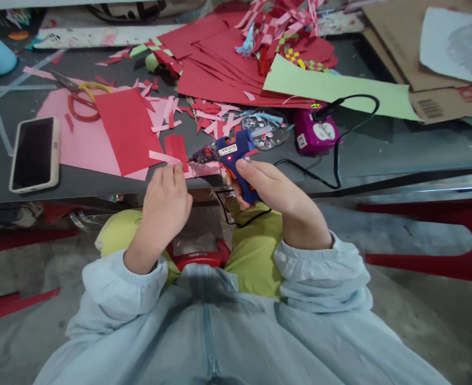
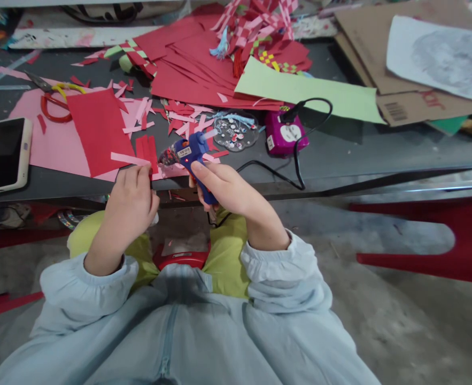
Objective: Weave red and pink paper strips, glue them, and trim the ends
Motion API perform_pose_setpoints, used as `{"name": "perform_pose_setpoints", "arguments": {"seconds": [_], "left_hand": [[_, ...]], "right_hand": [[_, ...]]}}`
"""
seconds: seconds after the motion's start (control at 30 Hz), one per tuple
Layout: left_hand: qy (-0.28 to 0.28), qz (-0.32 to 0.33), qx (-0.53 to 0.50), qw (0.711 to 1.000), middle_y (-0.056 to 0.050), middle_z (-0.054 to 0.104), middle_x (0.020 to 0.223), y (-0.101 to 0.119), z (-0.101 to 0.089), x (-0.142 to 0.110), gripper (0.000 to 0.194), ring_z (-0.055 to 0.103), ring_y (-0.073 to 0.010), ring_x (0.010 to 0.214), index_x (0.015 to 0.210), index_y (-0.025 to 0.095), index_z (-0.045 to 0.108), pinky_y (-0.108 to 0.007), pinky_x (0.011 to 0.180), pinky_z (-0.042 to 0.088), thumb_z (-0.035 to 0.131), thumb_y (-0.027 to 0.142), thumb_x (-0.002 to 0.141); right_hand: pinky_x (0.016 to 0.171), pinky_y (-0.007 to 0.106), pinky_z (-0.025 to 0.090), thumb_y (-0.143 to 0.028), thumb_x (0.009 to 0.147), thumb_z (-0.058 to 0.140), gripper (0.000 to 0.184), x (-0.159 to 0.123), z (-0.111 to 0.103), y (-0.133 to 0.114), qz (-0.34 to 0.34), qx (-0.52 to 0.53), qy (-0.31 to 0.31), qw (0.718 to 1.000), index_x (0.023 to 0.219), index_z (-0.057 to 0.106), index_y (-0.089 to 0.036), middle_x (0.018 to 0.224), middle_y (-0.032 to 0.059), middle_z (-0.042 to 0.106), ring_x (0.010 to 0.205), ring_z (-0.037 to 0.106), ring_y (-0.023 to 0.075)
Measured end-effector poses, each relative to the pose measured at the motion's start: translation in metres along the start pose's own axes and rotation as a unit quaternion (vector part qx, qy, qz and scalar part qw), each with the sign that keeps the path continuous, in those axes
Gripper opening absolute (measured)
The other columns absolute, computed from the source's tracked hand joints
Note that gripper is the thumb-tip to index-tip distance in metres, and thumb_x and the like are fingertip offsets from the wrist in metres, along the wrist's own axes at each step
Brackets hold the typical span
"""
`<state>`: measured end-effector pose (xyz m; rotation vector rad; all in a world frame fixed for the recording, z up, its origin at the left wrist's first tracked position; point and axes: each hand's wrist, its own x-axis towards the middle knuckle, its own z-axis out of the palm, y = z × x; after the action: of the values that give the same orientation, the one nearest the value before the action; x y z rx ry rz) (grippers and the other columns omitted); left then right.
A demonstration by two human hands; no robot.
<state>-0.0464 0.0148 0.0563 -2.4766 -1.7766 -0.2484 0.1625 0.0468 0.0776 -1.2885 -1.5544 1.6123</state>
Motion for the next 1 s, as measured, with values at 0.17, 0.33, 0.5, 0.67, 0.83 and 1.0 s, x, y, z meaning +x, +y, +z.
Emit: {"name": "perform_pose_setpoints", "arguments": {"seconds": [0.17,0.33,0.5,0.67,0.83,1.0], "left_hand": [[-0.009,-0.002,-0.004,1.0,-0.026,0.058,0.12,0.0,-0.001,0.0,0.051,0.054,-0.0328,0.112,0.132,-0.005,0.046,-0.047,0.097,0.047,0.046,0.014,0.085],[-0.004,-0.004,-0.009,1.0,-0.023,0.059,0.119,-0.001,-0.001,0.0,0.051,0.054,-0.0318,0.111,0.133,-0.001,0.046,-0.047,0.096,0.048,0.046,0.014,0.084],[-0.004,-0.003,-0.013,1.0,-0.023,0.058,0.119,-0.002,0.0,-0.001,0.052,0.054,-0.032,0.112,0.134,0.0,0.045,-0.048,0.096,0.048,0.046,0.013,0.084],[-0.019,-0.008,-0.014,1.0,-0.024,0.058,0.121,-0.001,-0.002,0.0,0.053,0.054,-0.0328,0.113,0.134,-0.003,0.045,-0.048,0.098,0.047,0.046,0.012,0.084],[-0.032,-0.013,-0.024,0.999,-0.027,0.057,0.122,0.0,-0.005,0.001,0.053,0.053,-0.0337,0.115,0.134,-0.005,0.044,-0.048,0.1,0.046,0.046,0.011,0.084],[-0.029,-0.005,-0.014,0.999,-0.028,0.057,0.122,-0.001,-0.005,0.001,0.052,0.053,-0.0344,0.115,0.134,-0.006,0.044,-0.049,0.098,0.047,0.045,0.011,0.085]], "right_hand": [[0.043,0.023,0.039,-0.074,0.084,0.047,0.058,0.002,0.005,0.0,-0.006,-0.011,-0.009,1.0,0.071,0.058,-0.019,0.046,-0.0014,0.055,0.04,0.051,0.0102],[0.046,0.023,0.041,-0.071,0.089,0.042,0.057,0.002,0.003,0.007,-0.017,-0.036,-0.015,0.999,0.071,0.057,-0.019,0.048,-0.0008,0.057,0.042,0.051,0.0104],[0.047,0.024,0.041,-0.071,0.088,0.043,0.055,0.001,0.001,0.01,-0.018,-0.032,-0.016,0.999,0.07,0.056,-0.021,0.049,-0.0011,0.057,0.043,0.052,0.0112],[0.047,0.025,0.04,-0.074,0.087,0.042,0.058,-0.001,0.001,0.006,-0.02,-0.055,-0.018,0.998,0.068,0.055,-0.021,0.048,-0.0006,0.057,0.044,0.052,0.0116],[0.047,0.025,0.04,-0.074,0.087,0.041,0.058,-0.002,0.001,0.005,-0.017,-0.065,-0.016,0.998,0.069,0.054,-0.021,0.049,-0.0006,0.057,0.045,0.052,0.0117],[0.048,0.025,0.04,-0.073,0.088,0.039,0.057,-0.002,0.001,0.005,-0.017,-0.071,-0.019,0.997,0.07,0.053,-0.021,0.049,-0.0008,0.057,0.045,0.052,0.0116]]}}
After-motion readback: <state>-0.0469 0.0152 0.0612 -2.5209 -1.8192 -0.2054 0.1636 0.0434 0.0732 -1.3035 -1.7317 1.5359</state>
